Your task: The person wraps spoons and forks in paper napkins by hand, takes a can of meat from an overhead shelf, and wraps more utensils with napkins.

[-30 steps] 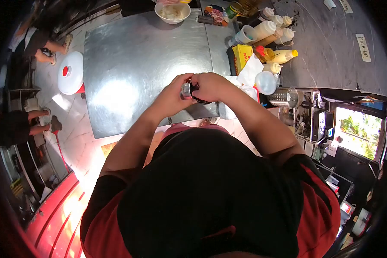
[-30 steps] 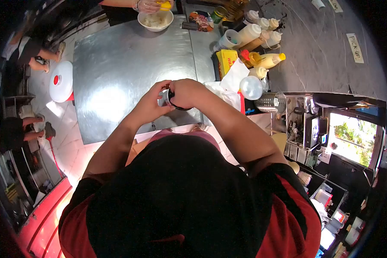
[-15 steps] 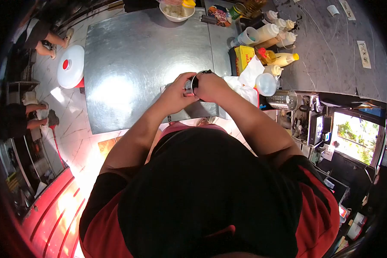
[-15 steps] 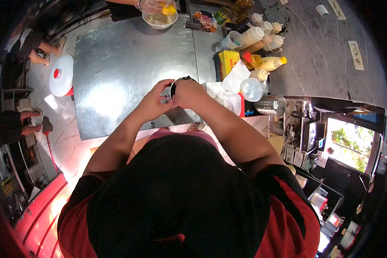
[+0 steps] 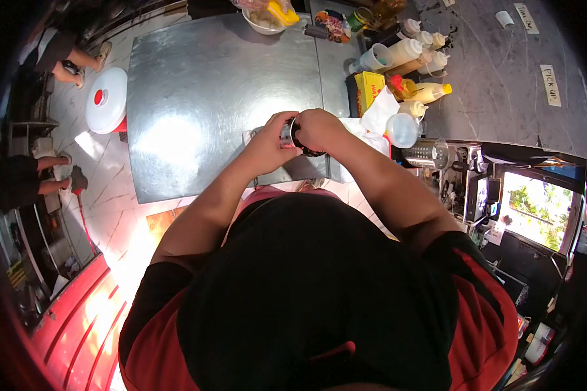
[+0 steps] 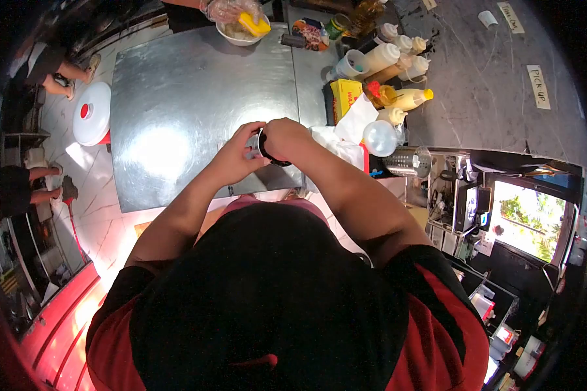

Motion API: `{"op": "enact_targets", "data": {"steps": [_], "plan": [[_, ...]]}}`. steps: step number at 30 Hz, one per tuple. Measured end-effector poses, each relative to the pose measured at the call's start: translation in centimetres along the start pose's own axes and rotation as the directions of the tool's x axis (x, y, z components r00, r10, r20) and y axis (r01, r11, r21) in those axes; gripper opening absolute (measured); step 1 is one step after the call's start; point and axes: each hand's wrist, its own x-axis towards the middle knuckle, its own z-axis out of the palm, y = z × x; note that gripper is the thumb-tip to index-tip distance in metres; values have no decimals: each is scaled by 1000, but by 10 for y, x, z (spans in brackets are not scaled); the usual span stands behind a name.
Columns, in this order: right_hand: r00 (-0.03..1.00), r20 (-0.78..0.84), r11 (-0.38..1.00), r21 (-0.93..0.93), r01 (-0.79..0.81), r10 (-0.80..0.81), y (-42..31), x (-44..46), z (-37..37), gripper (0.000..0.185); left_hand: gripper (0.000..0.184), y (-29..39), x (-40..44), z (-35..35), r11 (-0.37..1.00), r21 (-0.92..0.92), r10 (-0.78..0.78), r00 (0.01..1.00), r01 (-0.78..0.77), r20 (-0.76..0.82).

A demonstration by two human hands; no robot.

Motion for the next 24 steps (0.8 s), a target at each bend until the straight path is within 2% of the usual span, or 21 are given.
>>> {"op": "enact_targets", "data": {"steps": [3, 6, 9, 12, 21, 24], "plan": [[986, -97, 990, 41, 138, -133, 9, -7, 3, 24, 84, 3, 0, 0, 997, 49, 62, 998, -62, -15], [981, -122, 979, 114, 167, -153, 14, -13, 6, 25, 83, -2, 0, 3, 993, 56, 103, 994, -101, -29], [962, -185, 957, 176, 233, -200, 16, -25, 0, 24, 82, -1, -1, 6, 998, 44, 52, 998, -51, -29], [959, -206, 945, 223, 241, -196, 18, -34, -15, 25, 81, -1, -1, 5, 991, 120, 72, 997, -67, -35], [969, -183, 892, 391, 224, -164, 37, -49, -41, 26, 79, 5, 0, 2, 989, 135, 71, 997, -67, -19], [976, -182, 808, 553, 203, -120, 49, -49, -36, 26, 79, 12, -2, 0, 995, 98, 16, 1000, -17, 6]]}}
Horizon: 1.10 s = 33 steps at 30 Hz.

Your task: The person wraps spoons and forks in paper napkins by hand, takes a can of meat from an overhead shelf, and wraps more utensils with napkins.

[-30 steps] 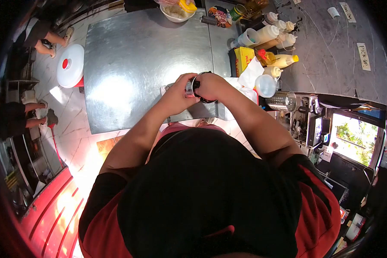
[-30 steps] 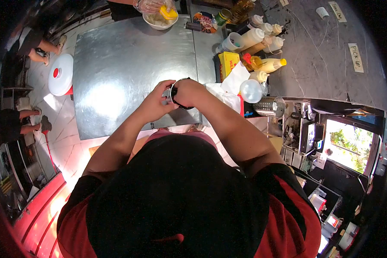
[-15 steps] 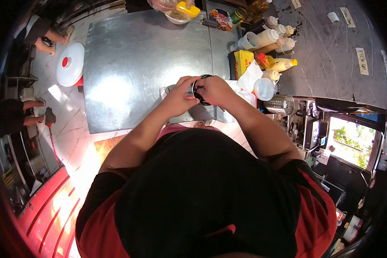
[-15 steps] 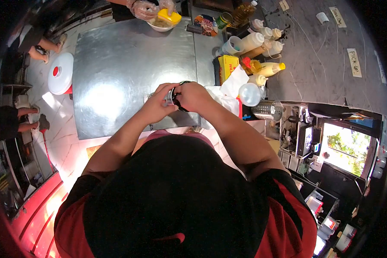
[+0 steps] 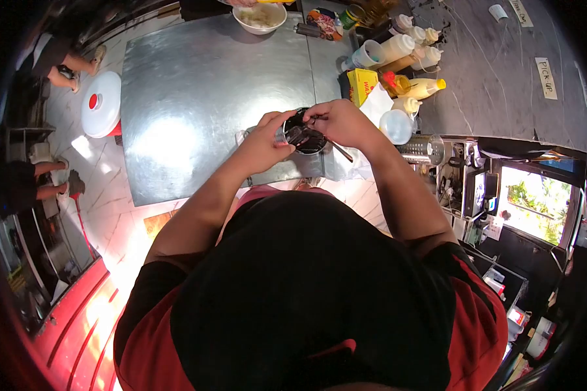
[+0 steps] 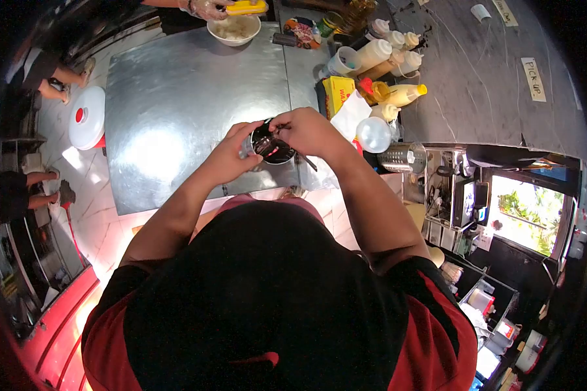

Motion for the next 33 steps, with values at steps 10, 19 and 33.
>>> {"op": "enact_targets", "data": {"steps": [10, 19, 33], "plan": [[990, 123, 991, 110, -78, 64, -2, -25, -14, 15, 73, -8, 12, -9, 995, 67, 74, 997, -76, 23], [992, 20, 976, 182, 117, -122, 15, -37, -6, 14, 44, 6, 22, -3, 948, 248, 214, 976, -200, -32], [998, -60, 944, 328, 47, -29, 8, -34, 3, 18, 12, 13, 42, 8, 742, 552, 482, 875, -379, -48]]}}
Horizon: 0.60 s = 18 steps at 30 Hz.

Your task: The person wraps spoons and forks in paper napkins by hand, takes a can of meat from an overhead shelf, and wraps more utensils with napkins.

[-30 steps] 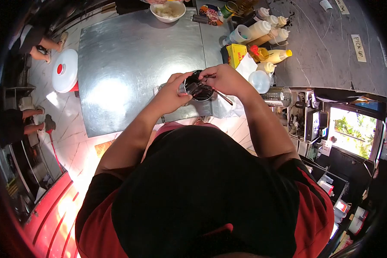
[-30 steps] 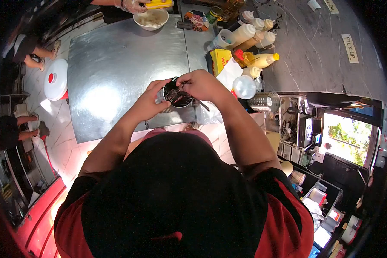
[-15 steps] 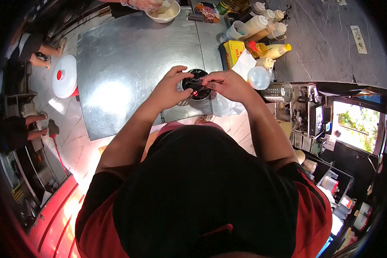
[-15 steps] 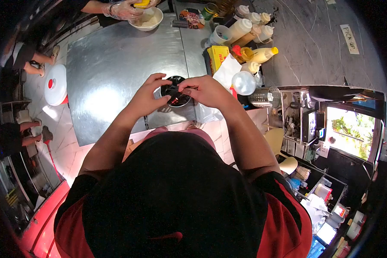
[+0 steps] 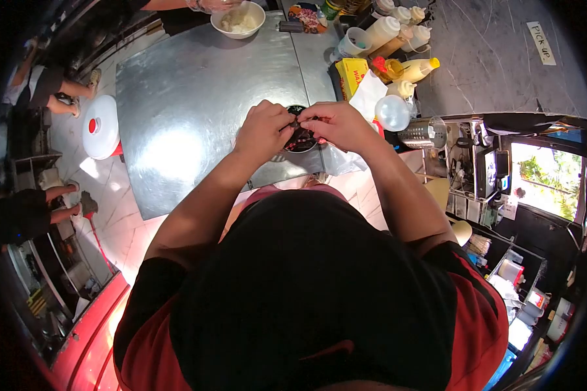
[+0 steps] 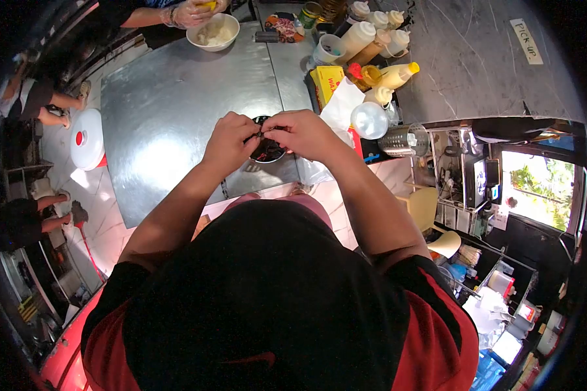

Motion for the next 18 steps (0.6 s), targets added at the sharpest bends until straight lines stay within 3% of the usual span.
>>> {"op": "enact_targets", "data": {"steps": [3, 6, 9, 11, 14, 18], "plan": [[914, -64, 882, -296, 366, -400, 1, 8, -2, 21, 12, -6, 1, -2, 998, -56, 15, 999, -18, -49], [972, -111, 976, -93, 197, -206, -4, 10, -1, 23, 13, 6, 4, -22, 912, -337, -236, 971, 234, 36], [996, -84, 991, 126, 47, -37, -17, 15, -2, 26, 15, 4, 8, -37, 893, -385, -243, 970, 232, 22], [994, -99, 990, 131, 61, -48, -28, 19, -7, 30, 15, -1, 9, -45, 894, -402, -243, 968, 198, -63], [991, -118, 991, 111, 70, -57, -28, 26, -12, 29, 14, -16, 7, -59, 696, -601, -541, 838, 392, -79], [997, -71, 992, 129, -11, 20, -22, 27, -16, 28, 15, -27, 0, -81, 351, -883, -702, 712, 313, -26]]}}
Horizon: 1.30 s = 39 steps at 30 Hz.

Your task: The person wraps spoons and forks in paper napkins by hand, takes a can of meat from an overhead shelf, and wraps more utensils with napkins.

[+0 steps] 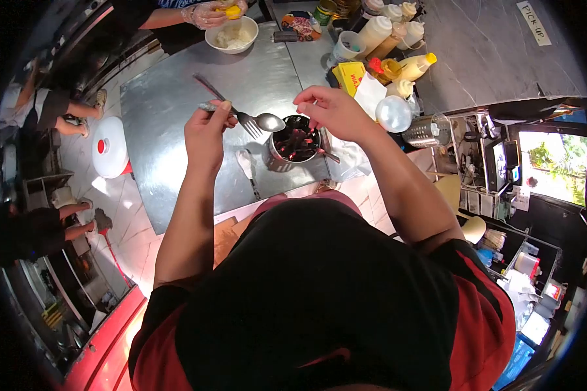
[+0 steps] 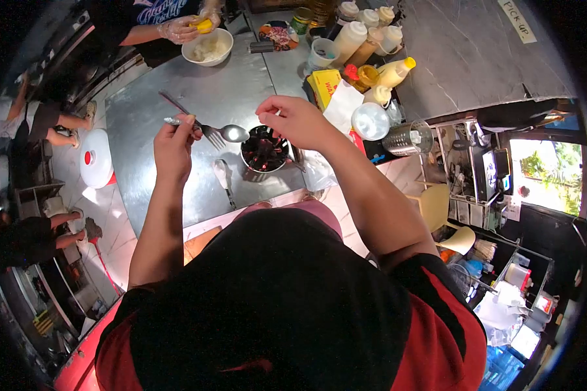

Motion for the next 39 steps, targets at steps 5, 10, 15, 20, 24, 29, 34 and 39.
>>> {"op": "enact_targets", "data": {"steps": [5, 10, 15, 20, 24, 29, 34, 39], "plan": [[991, 99, 986, 125, -107, 95, -21, -15, 34, 43, 11, 6, -18, 6, 977, -208, -42, 999, 34, -35], [999, 11, 998, 28, -53, 52, -29, -21, 67, 49, 12, -4, -38, 37, 959, -282, 8, 997, -29, -73], [992, 96, 934, 343, -105, 76, -13, -22, 58, 30, 15, -11, -53, 44, 980, -201, 4, 1000, -1, 12], [980, 193, 940, 322, -114, 53, -17, -46, 22, 28, 34, 8, -60, 16, 952, -260, -44, 918, 158, 395], [978, 206, 977, 201, -65, 23, -6, -64, -3, 32, 38, 37, -55, 13, 970, 20, -219, 829, 244, 515], [955, 270, 934, -296, 201, -120, -18, -103, -26, 33, 36, 58, -71, 84, 752, 630, -614, 550, 192, 566], [921, 378, 931, -295, 214, -92, -1, -140, -51, 30, 40, 17, -109, 140, 654, 605, -756, 367, 454, 542], [934, 342, 978, -136, 159, -104, 54, -162, -87, 26, 32, -27, -140, 177, 595, 362, -777, 400, 717, 486]]}}
